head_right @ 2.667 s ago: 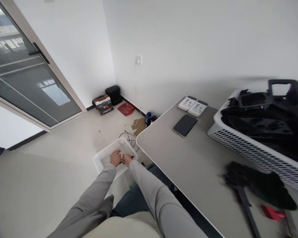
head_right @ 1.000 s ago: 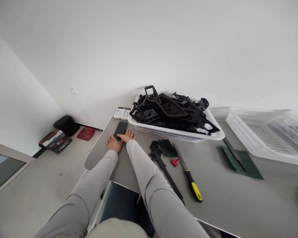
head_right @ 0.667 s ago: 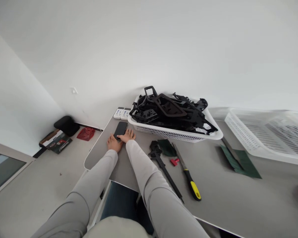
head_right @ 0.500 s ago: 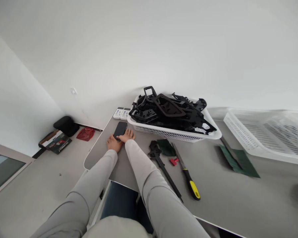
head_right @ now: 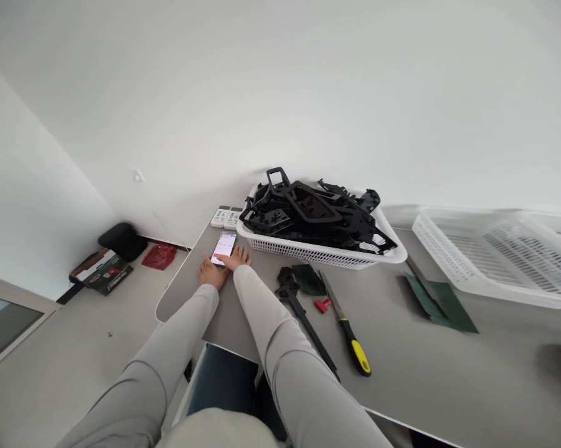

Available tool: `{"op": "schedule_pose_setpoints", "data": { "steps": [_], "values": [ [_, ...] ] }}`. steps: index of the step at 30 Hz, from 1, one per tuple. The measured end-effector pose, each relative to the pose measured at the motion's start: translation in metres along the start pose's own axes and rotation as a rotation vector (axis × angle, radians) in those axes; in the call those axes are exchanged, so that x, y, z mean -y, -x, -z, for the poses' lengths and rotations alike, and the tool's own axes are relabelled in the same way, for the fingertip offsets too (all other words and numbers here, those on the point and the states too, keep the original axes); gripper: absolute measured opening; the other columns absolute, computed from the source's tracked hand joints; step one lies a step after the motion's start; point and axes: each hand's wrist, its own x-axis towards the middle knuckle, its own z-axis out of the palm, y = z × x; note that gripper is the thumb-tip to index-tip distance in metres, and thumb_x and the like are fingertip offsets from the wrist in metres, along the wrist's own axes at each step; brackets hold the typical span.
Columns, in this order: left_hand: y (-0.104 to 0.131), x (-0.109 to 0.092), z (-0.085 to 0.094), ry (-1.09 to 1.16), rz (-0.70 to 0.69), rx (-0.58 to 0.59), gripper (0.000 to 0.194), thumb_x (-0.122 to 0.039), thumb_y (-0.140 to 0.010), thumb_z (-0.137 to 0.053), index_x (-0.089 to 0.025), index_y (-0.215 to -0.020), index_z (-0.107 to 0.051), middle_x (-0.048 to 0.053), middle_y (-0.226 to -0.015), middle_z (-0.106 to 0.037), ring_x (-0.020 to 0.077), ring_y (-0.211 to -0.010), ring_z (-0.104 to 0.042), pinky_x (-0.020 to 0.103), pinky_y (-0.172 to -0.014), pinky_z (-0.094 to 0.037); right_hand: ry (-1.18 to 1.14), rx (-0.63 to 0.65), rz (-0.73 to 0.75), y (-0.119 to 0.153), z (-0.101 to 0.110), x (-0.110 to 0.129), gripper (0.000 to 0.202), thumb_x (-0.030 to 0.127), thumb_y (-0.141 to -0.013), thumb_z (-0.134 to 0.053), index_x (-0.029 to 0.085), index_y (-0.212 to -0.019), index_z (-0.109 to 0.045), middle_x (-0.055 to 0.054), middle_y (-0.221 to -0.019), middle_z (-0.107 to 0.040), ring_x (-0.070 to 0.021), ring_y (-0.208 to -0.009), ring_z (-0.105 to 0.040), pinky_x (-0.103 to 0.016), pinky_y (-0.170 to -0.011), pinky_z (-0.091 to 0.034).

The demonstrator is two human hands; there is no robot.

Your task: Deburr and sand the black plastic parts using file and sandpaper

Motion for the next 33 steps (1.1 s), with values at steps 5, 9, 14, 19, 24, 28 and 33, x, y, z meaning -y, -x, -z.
{"op": "schedule_pose_setpoints", "data": {
  "steps": [5, 9, 14, 19, 24, 28, 33],
  "values": [
    [0.0, -0.003, 0.003, 0.023, 0.027, -0.02, 0.097, -0.055, -0.07, -0.061, -0.003, -0.141, -0.02, 0.027, -0.137, -0.042, 0.0327, -0.132, -0.036, 0.041, -0.107, -0.026, -0.197, -0.05, 0.033, 0.001, 0.011, -0.011, 0.08, 0.06, -0.086, -0.033, 0.013, -0.148, -0.018, -0.009, -0.156, -0.013, -0.0212, -0.143, -0.005, -0.04, -0.114, -0.005],
    [0.003, -0.003, 0.001, 0.039, 0.028, -0.095, 0.095, -0.054, -0.071, -0.06, -0.005, -0.141, -0.02, 0.027, -0.138, -0.042, 0.0334, -0.132, -0.035, 0.043, -0.106, -0.026, -0.364, -0.082, 0.123, 0.012, 0.019, -0.028, 0.063, 0.053, -0.089, -0.034, 0.016, -0.14, -0.039, -0.008, -0.146, -0.04, -0.0204, -0.134, -0.036, -0.034, -0.107, -0.031],
    [0.01, -0.014, -0.003, 0.128, -0.13, -0.257, 0.074, -0.041, -0.078, -0.054, -0.007, -0.138, -0.027, 0.026, -0.14, -0.039, 0.0339, -0.134, -0.03, 0.052, -0.104, -0.026, -0.496, -0.183, 0.261, 0.041, 0.03, -0.048, 0.032, 0.033, -0.08, -0.054, 0.016, -0.103, -0.068, -0.009, -0.094, -0.071, -0.0221, -0.087, -0.066, -0.036, -0.082, -0.051],
    [0.01, -0.074, 0.007, 0.252, -0.486, -0.265, 0.054, -0.028, -0.08, -0.052, -0.013, -0.131, -0.04, 0.021, -0.138, -0.043, 0.029, -0.132, -0.035, 0.048, -0.106, -0.026, -0.547, -0.47, 0.411, 0.058, 0.085, -0.059, 0.031, 0.02, -0.076, -0.048, 0.016, -0.103, -0.064, -0.009, -0.101, -0.065, -0.0192, -0.083, -0.062, -0.037, -0.085, -0.049],
    [0.012, -0.142, 0.015, 0.273, -0.607, -0.148, 0.054, -0.016, -0.073, -0.056, -0.012, -0.126, -0.046, 0.02, -0.141, -0.039, 0.0321, -0.131, -0.035, 0.05, -0.106, -0.026, -0.414, -0.68, 0.527, 0.049, 0.147, -0.066, 0.053, 0.015, -0.071, -0.05, 0.018, -0.123, -0.051, -0.014, -0.134, -0.041, -0.0202, -0.098, -0.058, -0.038, -0.093, -0.046],
    [0.006, -0.167, 0.01, 0.361, -0.55, -0.091, 0.049, -0.008, -0.069, -0.055, -0.01, -0.118, -0.051, 0.023, -0.142, -0.036, 0.0342, -0.131, -0.035, 0.048, -0.107, -0.028, -0.356, -0.561, 0.454, 0.032, 0.158, -0.067, 0.065, 0.009, -0.06, -0.057, 0.02, -0.123, -0.052, -0.013, -0.141, -0.032, -0.0211, -0.094, -0.06, -0.04, -0.092, -0.047],
    [-0.007, -0.169, 0.002, 0.608, -0.525, -0.081, 0.056, 0.001, -0.061, -0.053, -0.014, -0.115, -0.05, 0.019, -0.136, -0.041, 0.0308, -0.132, -0.034, 0.046, -0.11, -0.027, -0.441, -0.574, 0.434, 0.012, 0.158, -0.061, 0.059, 0.007, -0.058, -0.056, 0.02, -0.116, -0.053, -0.013, -0.134, -0.038, -0.018, -0.083, -0.062, -0.038, -0.088, -0.048]
  ]
}}
